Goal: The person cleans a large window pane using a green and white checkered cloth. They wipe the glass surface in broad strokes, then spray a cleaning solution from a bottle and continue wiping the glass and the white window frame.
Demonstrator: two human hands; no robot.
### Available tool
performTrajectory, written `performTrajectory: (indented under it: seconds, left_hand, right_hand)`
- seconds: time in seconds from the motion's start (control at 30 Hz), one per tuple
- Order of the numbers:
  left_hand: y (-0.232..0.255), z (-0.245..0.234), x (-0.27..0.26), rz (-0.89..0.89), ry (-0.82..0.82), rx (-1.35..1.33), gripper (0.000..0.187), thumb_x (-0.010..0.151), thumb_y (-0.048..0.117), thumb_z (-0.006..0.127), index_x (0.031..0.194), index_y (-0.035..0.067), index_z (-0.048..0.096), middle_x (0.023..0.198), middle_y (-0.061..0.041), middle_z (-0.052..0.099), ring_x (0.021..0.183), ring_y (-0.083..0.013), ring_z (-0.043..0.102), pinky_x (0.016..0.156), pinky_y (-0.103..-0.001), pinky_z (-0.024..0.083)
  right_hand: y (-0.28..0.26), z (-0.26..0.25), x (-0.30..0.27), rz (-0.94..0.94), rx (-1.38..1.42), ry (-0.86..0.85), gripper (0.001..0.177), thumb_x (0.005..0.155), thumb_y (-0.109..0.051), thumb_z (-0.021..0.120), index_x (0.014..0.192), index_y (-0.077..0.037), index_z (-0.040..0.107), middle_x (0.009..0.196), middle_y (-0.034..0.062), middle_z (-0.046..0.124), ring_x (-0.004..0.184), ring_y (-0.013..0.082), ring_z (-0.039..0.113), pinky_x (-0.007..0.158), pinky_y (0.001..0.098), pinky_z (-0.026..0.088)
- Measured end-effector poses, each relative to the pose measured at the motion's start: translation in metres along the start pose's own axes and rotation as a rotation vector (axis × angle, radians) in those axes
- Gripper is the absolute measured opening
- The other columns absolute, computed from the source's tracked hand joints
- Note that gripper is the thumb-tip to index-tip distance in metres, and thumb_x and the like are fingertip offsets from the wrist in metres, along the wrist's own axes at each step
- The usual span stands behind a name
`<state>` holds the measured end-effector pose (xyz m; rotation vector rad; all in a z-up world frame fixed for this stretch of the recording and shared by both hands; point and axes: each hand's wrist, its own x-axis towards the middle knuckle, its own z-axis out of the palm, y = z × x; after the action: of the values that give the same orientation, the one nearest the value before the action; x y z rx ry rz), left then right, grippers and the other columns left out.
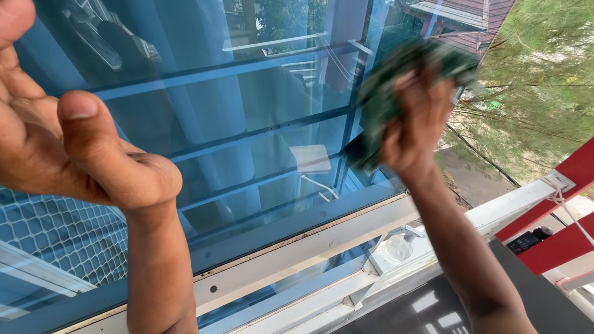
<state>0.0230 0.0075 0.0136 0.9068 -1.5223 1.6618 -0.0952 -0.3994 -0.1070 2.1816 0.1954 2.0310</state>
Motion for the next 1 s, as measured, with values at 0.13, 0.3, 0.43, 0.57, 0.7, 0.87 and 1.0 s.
performTrajectory:
  seconds: [0.13,0.3,0.43,0.57,0.7,0.87,1.0]
  left_hand:
    - [0.013,0.009,-0.017,-0.181,0.066,-0.024,0.049,0.088,0.007,0.042,0.128,-0.022,0.038,0.132,-0.038,0.047,0.126,-0.0458,0.052,0.116,-0.052,0.039]
    - [0.011,0.0,-0.017,-0.205,0.093,-0.009,0.046,0.088,0.007,0.042,0.125,-0.021,0.041,0.128,-0.038,0.047,0.12,-0.0459,0.051,0.113,-0.054,0.04]
    - [0.007,-0.004,-0.018,-0.193,0.084,-0.001,0.044,0.088,0.008,0.042,0.122,-0.02,0.042,0.125,-0.038,0.047,0.116,-0.046,0.051,0.111,-0.055,0.041]
    - [-0.008,-0.026,-0.051,-0.136,0.06,0.011,0.042,0.088,0.009,0.042,0.119,-0.02,0.044,0.121,-0.039,0.047,0.112,-0.0461,0.051,0.109,-0.056,0.042]
    - [-0.019,-0.036,-0.07,-0.034,0.052,0.095,0.04,0.088,0.01,0.042,0.116,-0.019,0.045,0.118,-0.039,0.047,0.108,-0.0461,0.05,0.107,-0.058,0.043]
    - [-0.018,-0.035,-0.078,-0.034,0.053,0.092,0.038,0.088,0.011,0.042,0.113,-0.018,0.048,0.114,-0.04,0.047,0.102,-0.0462,0.05,0.104,-0.06,0.044]
    - [-0.008,-0.022,-0.058,-0.06,0.057,0.051,0.037,0.088,0.011,0.043,0.11,-0.018,0.049,0.11,-0.04,0.047,0.098,-0.0463,0.05,0.102,-0.061,0.045]
  right_hand:
    - [0.034,-0.004,0.002,0.346,0.138,0.236,0.065,0.111,-0.053,0.024,0.161,-0.015,0.043,0.171,0.0134,0.032,0.16,0.0323,0.027,0.131,0.0565,0.023]
    - [-0.048,0.005,-0.01,0.34,0.125,0.208,0.062,0.113,-0.049,0.026,0.164,-0.015,0.036,0.171,0.012,0.026,0.162,0.0313,0.018,0.131,0.056,0.015]
    - [-0.138,0.01,-0.026,0.151,0.216,-0.019,0.055,0.104,-0.023,0.044,0.157,-0.007,0.041,0.167,0.0205,0.032,0.16,0.0404,0.025,0.129,0.0639,0.015]
    - [-0.231,0.023,-0.052,-0.271,0.407,-0.369,0.051,0.092,-0.029,0.073,0.14,-0.015,0.062,0.129,0.0108,0.057,0.127,0.0363,0.049,0.102,0.0633,0.036]
    - [-0.263,0.031,-0.066,-0.55,0.49,-0.449,0.039,0.096,-0.034,0.076,0.134,-0.03,0.066,0.151,-0.0052,0.057,0.139,0.0157,0.052,0.103,0.0345,0.052]
    - [-0.189,0.031,-0.078,-0.563,0.461,-0.478,0.041,0.093,-0.036,0.074,0.13,-0.017,0.071,0.132,0.006,0.064,0.119,0.0257,0.063,0.093,0.0396,0.053]
    - [-0.07,0.019,-0.066,-0.329,0.125,-0.085,0.054,0.108,-0.04,0.037,0.15,-0.01,0.054,0.15,0.0305,0.042,0.141,0.054,0.028,0.124,0.069,0.014]
